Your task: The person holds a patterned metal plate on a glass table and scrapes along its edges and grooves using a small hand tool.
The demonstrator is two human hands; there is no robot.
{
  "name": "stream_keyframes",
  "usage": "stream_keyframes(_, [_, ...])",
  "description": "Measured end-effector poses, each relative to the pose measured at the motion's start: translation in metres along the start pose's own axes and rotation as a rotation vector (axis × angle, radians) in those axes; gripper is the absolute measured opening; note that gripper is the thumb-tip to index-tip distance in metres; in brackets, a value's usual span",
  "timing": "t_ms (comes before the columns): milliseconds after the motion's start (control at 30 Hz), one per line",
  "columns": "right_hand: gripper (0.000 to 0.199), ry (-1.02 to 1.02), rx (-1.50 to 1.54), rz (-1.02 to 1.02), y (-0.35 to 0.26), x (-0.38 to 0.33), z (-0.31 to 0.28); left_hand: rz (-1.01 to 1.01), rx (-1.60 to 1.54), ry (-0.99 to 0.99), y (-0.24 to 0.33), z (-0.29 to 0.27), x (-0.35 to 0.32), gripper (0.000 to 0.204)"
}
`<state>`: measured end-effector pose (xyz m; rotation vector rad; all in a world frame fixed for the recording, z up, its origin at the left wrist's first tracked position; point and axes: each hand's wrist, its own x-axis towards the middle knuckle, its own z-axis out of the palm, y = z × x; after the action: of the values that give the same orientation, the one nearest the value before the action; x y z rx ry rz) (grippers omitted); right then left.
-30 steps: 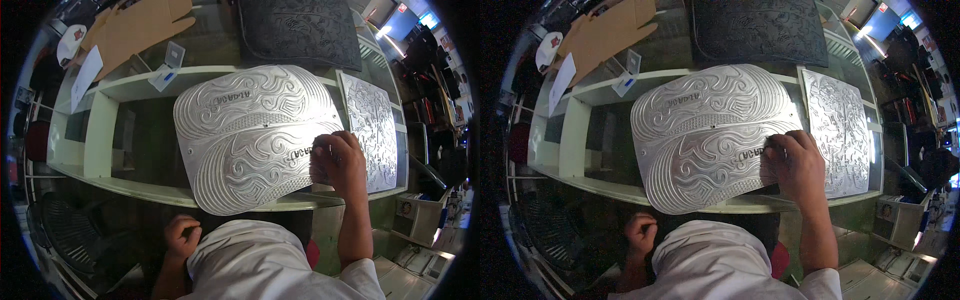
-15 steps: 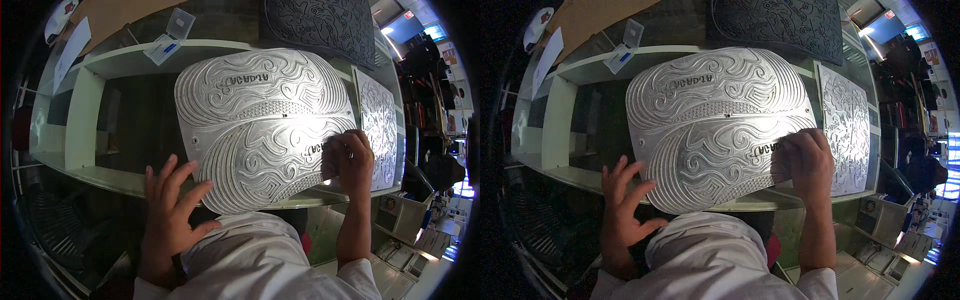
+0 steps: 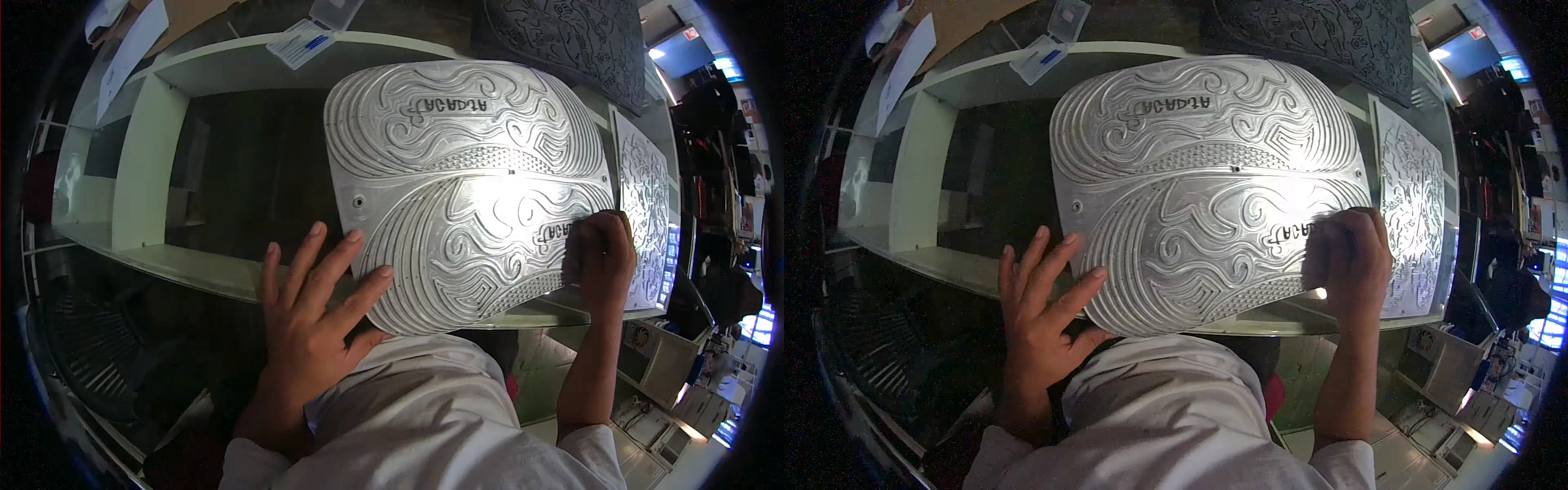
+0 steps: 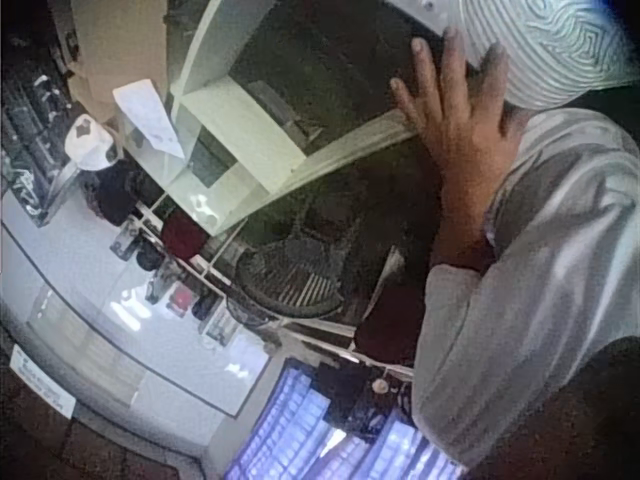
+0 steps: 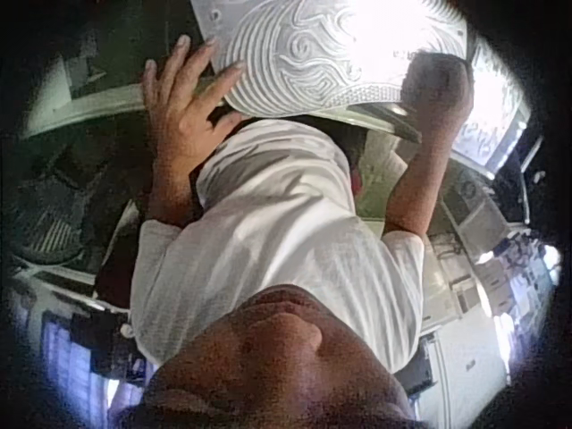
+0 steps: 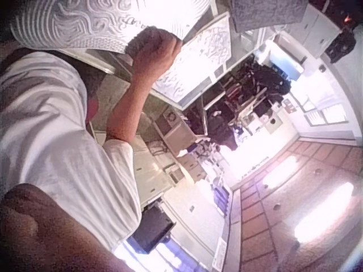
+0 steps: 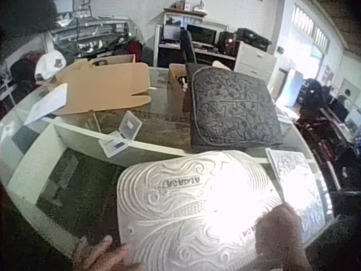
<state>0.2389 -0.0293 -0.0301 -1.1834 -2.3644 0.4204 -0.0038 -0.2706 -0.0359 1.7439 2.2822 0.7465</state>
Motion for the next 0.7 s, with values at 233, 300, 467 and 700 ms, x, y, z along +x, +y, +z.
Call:
stream_keyframes(233, [0.003, 0.047, 0.013, 0.113, 0.007, -0.007, 0.007, 0.02, 0.045, 0.047, -0.004, 0.007, -0.004, 0.058])
stream_keyframes(300, [0.006, 0.108, 0.033, 0.101, 0.011, -0.009, 0.006, 0.031, 0.038, 0.057, -0.005, 0.008, -0.003, 0.057])
stream_keyframes(467, [0.006, 0.078, 0.032, 0.15, 0.008, -0.007, 0.006, 0.025, 0.037, 0.065, -0.005, 0.008, -0.003, 0.056])
stream_keyframes(700, [0.008, 0.077, 0.101, 0.2, 0.004, -0.007, 0.005, 0.05, 0.056, 0.057, -0.006, 0.009, -0.003, 0.055])
